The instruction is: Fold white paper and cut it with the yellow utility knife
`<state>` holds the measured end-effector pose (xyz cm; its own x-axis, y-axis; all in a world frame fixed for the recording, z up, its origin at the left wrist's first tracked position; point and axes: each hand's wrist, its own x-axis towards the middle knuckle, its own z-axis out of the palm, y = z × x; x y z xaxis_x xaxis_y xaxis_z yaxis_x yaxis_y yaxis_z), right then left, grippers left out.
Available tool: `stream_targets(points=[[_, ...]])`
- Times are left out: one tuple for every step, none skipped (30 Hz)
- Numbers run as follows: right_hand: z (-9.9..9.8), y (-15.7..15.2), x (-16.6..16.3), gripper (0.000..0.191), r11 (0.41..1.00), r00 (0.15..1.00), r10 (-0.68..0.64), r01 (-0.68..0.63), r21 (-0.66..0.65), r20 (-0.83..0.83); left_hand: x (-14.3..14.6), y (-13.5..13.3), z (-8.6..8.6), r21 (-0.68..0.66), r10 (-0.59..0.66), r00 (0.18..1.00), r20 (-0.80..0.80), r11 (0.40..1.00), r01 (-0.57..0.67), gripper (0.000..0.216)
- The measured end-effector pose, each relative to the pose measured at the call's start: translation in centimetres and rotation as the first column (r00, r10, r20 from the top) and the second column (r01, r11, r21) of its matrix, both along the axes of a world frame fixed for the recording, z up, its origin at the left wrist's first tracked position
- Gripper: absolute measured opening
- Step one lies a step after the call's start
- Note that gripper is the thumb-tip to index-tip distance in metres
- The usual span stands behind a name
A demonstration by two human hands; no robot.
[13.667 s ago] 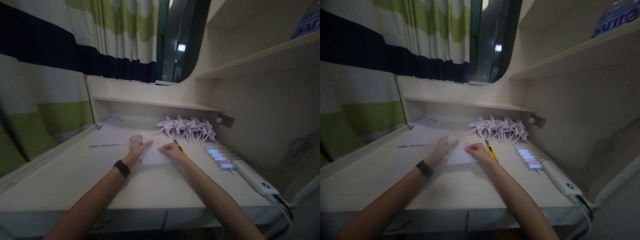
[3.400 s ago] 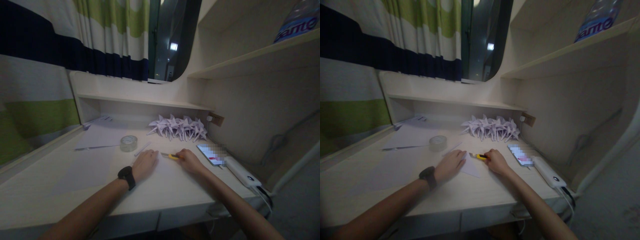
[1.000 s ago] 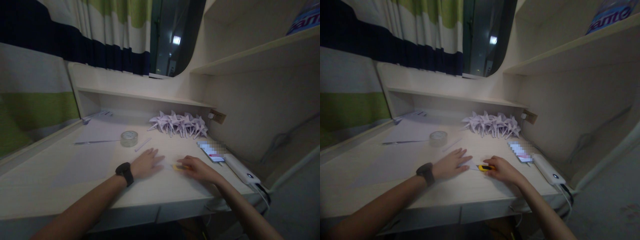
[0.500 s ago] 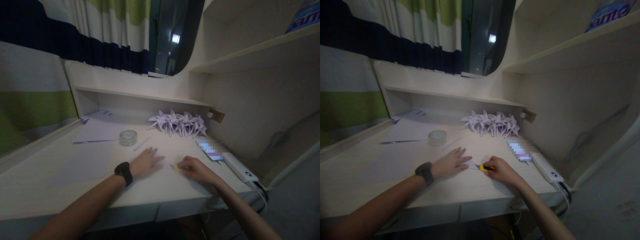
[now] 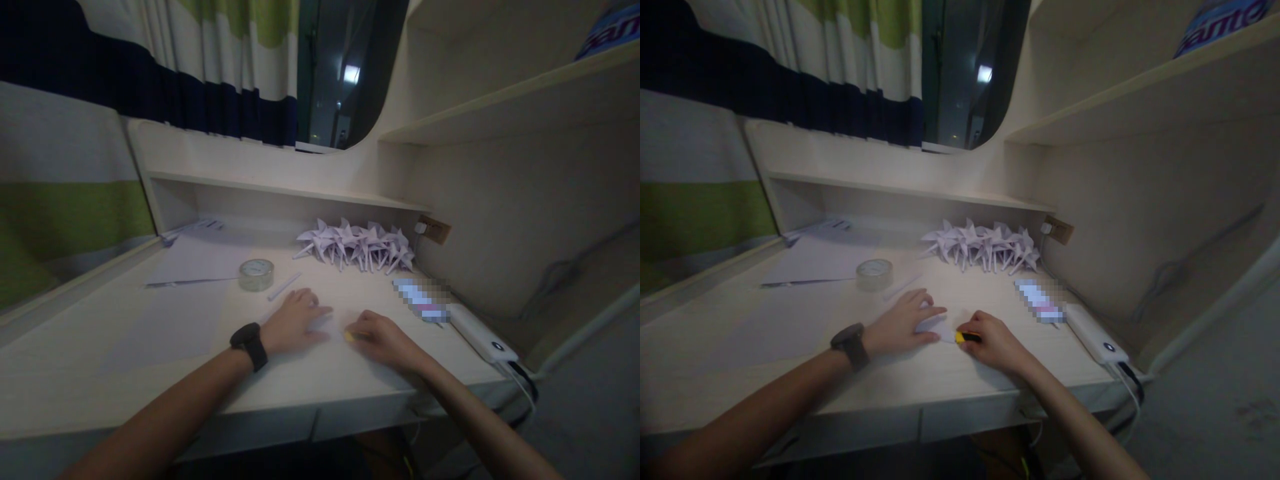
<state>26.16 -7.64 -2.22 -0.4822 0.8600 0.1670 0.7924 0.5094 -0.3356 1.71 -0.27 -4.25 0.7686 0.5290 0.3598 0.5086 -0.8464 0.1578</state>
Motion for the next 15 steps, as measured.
stream_targets(points=[[0.0, -0.1, 0.0, 0.018, 1.0, 1.0, 0.001, -0.001, 0.0, -0.005, 0.0, 0.1, 0.1, 0.004, -0.009, 1.0, 0.01, 1.0, 0.009, 0.05], [0.1, -0.1, 0.0, 0.018, 1.0, 1.0, 0.003, -0.003, 0.0, -0.01, 0.0, 0.1, 0.3, 0.003, -0.022, 1.0, 0.012, 1.0, 0.022, 0.048], [0.1, -0.2, 0.0, 0.018, 1.0, 1.0, 0.007, -0.007, -0.002, -0.015, 0.0, 0.2, 0.3, -0.005, -0.039, 0.999, 0.006, 0.999, 0.039, 0.045], [0.1, -0.3, 0.0, 0.018, 1.0, 1.0, 0.009, -0.009, -0.006, -0.017, 0.0, 0.3, 0.4, -0.018, -0.059, 0.998, -0.003, 0.998, 0.059, 0.041], [0.2, -0.4, 0.0, 0.018, 1.0, 1.0, 0.011, -0.011, -0.01, -0.016, 0.1, 0.3, 0.5, -0.035, -0.077, 0.997, -0.009, 0.996, 0.077, 0.039], [0.2, -0.5, -0.1, 0.018, 1.0, 1.0, 0.011, -0.011, -0.013, -0.014, 0.1, 0.4, 0.5, -0.051, -0.092, 0.996, -0.011, 0.994, 0.091, 0.038], [0.2, -0.5, -0.2, 0.017, 1.0, 1.0, 0.009, -0.01, -0.013, -0.01, 0.2, 0.4, 0.6, -0.063, -0.101, 0.995, -0.007, 0.993, 0.1, 0.038], [0.2, -0.6, -0.2, 0.017, 1.0, 1.0, 0.006, -0.006, -0.011, -0.007, 0.2, 0.3, 0.8, -0.067, -0.105, 0.995, 0.002, 0.992, 0.104, 0.039], [0.2, -0.7, -0.3, 0.018, 1.0, 1.0, 0.0, 0.0, -0.008, -0.007, 0.2, 0.2, 1.0, -0.062, -0.106, 0.994, 0.01, 0.992, 0.107, 0.04], [0.2, -0.7, -0.3, 0.018, 1.0, 1.0, -0.004, 0.004, -0.004, -0.007, 0.2, 0.1, 1.1, -0.05, -0.109, 0.994, 0.017, 0.993, 0.109, 0.041], [0.2, -0.8, -0.4, 0.018, 1.0, 1.0, -0.008, 0.008, 0.0, -0.011, 0.2, 0.0, 1.3, -0.034, -0.111, 0.994, 0.024, 0.993, 0.112, 0.041], [0.1, -0.8, -0.4, 0.018, 1.0, 1.0, -0.009, 0.009, 0.005, -0.015, 0.2, -0.1, 1.5, -0.015, -0.116, 0.993, 0.028, 0.993, 0.116, 0.04], [0.1, -0.9, -0.4, 0.018, 1.0, 1.0, -0.01, 0.01, 0.012, -0.019, 0.1, -0.2, 1.6, 0.004, -0.12, 0.992, 0.03, 0.993, 0.12, 0.04], [0.1, -1.0, -0.5, 0.017, 1.0, 1.0, -0.012, 0.013, 0.021, -0.024, 0.0, -0.3, 1.7, 0.024, -0.123, 0.992, 0.028, 0.992, 0.123, 0.039], [0.2, -1.2, -0.5, 0.017, 0.999, 0.999, -0.016, 0.017, 0.03, -0.029, -0.1, -0.4, 1.9, 0.044, -0.127, 0.992, 0.024, 0.991, 0.126, 0.039]])
